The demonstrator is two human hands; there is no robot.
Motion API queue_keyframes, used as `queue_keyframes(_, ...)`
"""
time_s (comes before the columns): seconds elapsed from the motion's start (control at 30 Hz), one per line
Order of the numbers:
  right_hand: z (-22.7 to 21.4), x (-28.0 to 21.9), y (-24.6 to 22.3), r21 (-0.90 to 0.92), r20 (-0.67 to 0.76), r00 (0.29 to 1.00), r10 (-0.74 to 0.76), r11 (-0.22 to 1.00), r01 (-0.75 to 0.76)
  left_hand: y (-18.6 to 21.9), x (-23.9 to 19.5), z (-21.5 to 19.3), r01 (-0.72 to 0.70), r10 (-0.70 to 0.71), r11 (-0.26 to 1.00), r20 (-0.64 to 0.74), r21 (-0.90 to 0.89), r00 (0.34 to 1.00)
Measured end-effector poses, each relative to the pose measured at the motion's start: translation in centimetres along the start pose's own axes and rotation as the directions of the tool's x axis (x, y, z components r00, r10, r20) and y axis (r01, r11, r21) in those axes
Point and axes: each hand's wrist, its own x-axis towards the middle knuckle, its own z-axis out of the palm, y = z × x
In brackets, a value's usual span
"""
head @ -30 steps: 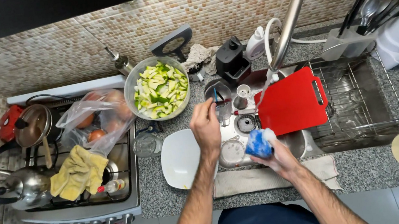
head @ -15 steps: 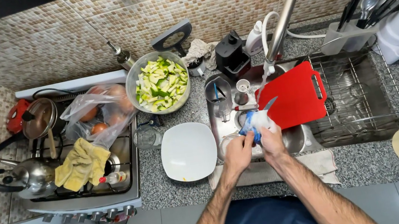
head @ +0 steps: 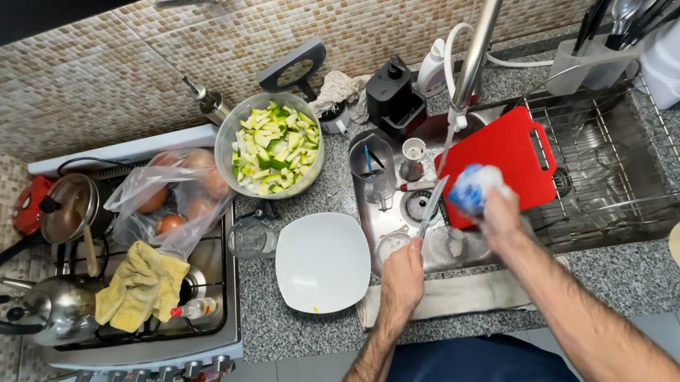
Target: Washing various kitchen items including a cutting board and utensils in a sink using a sponge.
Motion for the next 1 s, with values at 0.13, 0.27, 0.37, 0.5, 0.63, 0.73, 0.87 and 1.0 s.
queue_keyframes(0.13,1.9,-11.4,0.8,-0.115,0.283,0.937,0.205,0.977,-0.179,0.8,1.9,2.5,-0.075,0.074,0.997,0.037,0.019,0.997)
queue_keyframes(0.27,4.5,-8.8,-4.8,-0.228,0.119,0.992,0.029,0.974,-0.001,-1.2,1.3,3.8,-0.057,0.053,0.997,0.070,0.049,0.996)
queue_keyframes(0.37,3.3,1.4,-2.6,-0.122,-0.065,0.992,-0.111,0.987,0.102,-4.4,2.5,4.1,-0.044,0.043,0.999,0.063,0.015,0.997)
queue_keyframes(0.5,-0.4,1.4,-3.6,-0.174,-0.033,0.991,-0.132,0.977,0.124,-7.6,9.7,5.6,-0.068,0.070,0.985,0.006,-0.158,0.998)
queue_keyframes(0.63,-1.8,-5.5,-6.5,-0.157,0.111,0.992,0.067,0.986,-0.050,-3.2,15.0,5.9,-0.253,0.248,0.835,-0.078,-0.489,0.966)
queue_keyframes(0.73,-6.1,-4.0,-3.6,-0.250,0.108,0.984,0.139,0.962,-0.109,-1.5,18.6,7.8,-0.390,0.321,0.784,-0.222,-0.484,0.921)
queue_keyframes(0.87,-7.6,-7.4,-6.9,-0.240,0.115,0.977,0.180,0.959,-0.148,-0.9,20.5,9.9,-0.381,0.280,0.715,-0.260,-0.586,0.924)
queue_keyframes(1.0,-10.3,-5.5,-5.5,-0.241,0.096,0.975,0.198,0.955,-0.171,-0.2,20.5,10.2,-0.432,0.304,0.601,-0.307,-0.672,0.902)
